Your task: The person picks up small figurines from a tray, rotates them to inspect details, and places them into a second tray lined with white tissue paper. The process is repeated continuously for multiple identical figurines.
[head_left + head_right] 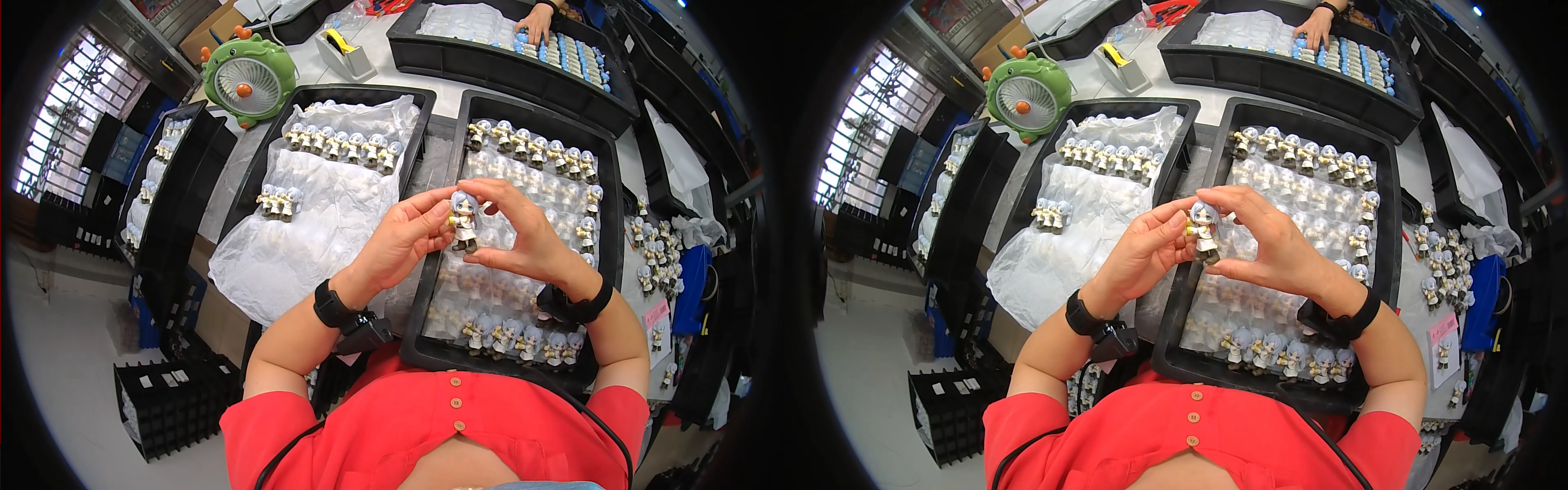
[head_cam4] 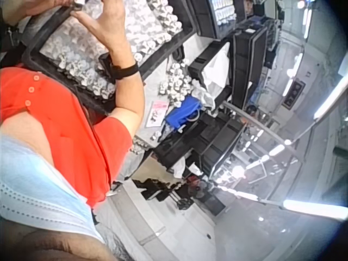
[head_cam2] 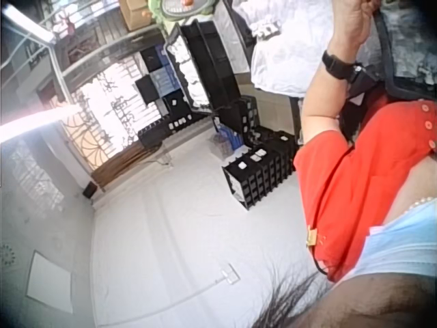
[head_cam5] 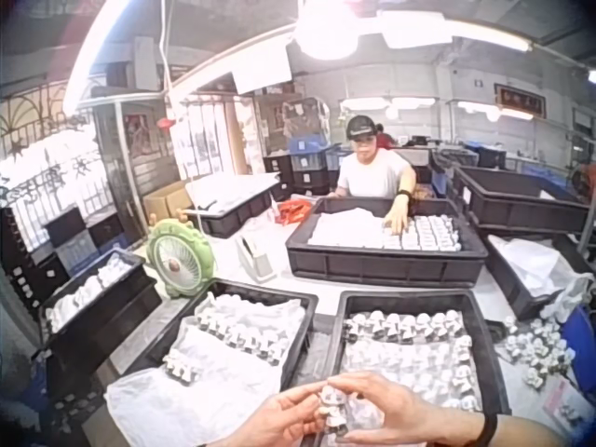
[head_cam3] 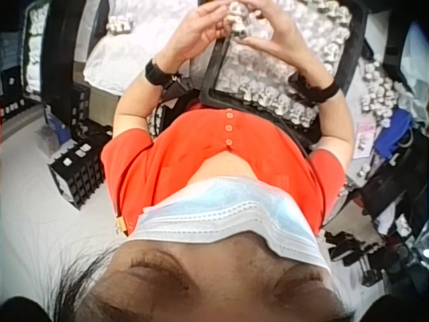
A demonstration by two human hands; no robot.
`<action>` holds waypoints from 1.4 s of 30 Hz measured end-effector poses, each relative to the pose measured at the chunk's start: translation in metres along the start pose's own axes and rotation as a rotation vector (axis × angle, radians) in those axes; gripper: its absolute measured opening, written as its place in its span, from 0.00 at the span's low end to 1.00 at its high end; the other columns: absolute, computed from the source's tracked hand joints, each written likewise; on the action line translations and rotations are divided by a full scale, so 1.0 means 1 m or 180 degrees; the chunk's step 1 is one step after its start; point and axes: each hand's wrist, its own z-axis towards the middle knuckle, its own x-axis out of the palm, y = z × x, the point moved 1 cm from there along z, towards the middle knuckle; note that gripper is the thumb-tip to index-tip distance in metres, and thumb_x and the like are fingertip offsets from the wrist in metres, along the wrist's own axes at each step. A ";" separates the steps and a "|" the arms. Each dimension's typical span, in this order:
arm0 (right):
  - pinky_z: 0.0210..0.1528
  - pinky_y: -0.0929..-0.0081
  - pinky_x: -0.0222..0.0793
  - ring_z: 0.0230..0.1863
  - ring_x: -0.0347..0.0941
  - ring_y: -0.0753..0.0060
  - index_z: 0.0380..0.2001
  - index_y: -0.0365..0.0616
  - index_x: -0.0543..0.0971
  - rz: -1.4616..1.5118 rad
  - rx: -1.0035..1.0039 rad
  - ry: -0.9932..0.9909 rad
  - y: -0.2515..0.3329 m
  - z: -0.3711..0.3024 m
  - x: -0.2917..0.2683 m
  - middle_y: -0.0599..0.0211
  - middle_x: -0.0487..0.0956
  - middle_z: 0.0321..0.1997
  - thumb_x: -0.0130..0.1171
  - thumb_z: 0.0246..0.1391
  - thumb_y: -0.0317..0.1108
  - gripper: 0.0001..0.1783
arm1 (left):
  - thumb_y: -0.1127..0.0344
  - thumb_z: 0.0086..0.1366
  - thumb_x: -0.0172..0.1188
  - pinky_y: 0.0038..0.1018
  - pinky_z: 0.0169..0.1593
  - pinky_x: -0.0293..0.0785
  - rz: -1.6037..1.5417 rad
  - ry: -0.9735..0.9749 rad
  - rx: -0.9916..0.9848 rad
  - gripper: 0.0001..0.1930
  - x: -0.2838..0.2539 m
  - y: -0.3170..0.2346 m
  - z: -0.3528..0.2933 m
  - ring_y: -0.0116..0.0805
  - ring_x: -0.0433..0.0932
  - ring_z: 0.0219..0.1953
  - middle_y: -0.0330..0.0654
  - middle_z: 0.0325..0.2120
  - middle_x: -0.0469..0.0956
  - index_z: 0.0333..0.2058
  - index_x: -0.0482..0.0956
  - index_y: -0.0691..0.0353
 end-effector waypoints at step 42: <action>0.56 0.65 0.67 0.56 0.68 0.55 0.58 0.45 0.65 -0.0111 -0.0159 -0.0047 0.003 0.000 -0.001 0.57 0.70 0.56 0.72 0.33 0.28 0.44 | 0.58 0.67 0.54 0.17 0.40 0.70 0.0256 -0.0236 -0.0036 0.22 0.006 0.000 0.001 0.18 0.71 0.33 0.33 0.34 0.74 0.56 0.67 0.59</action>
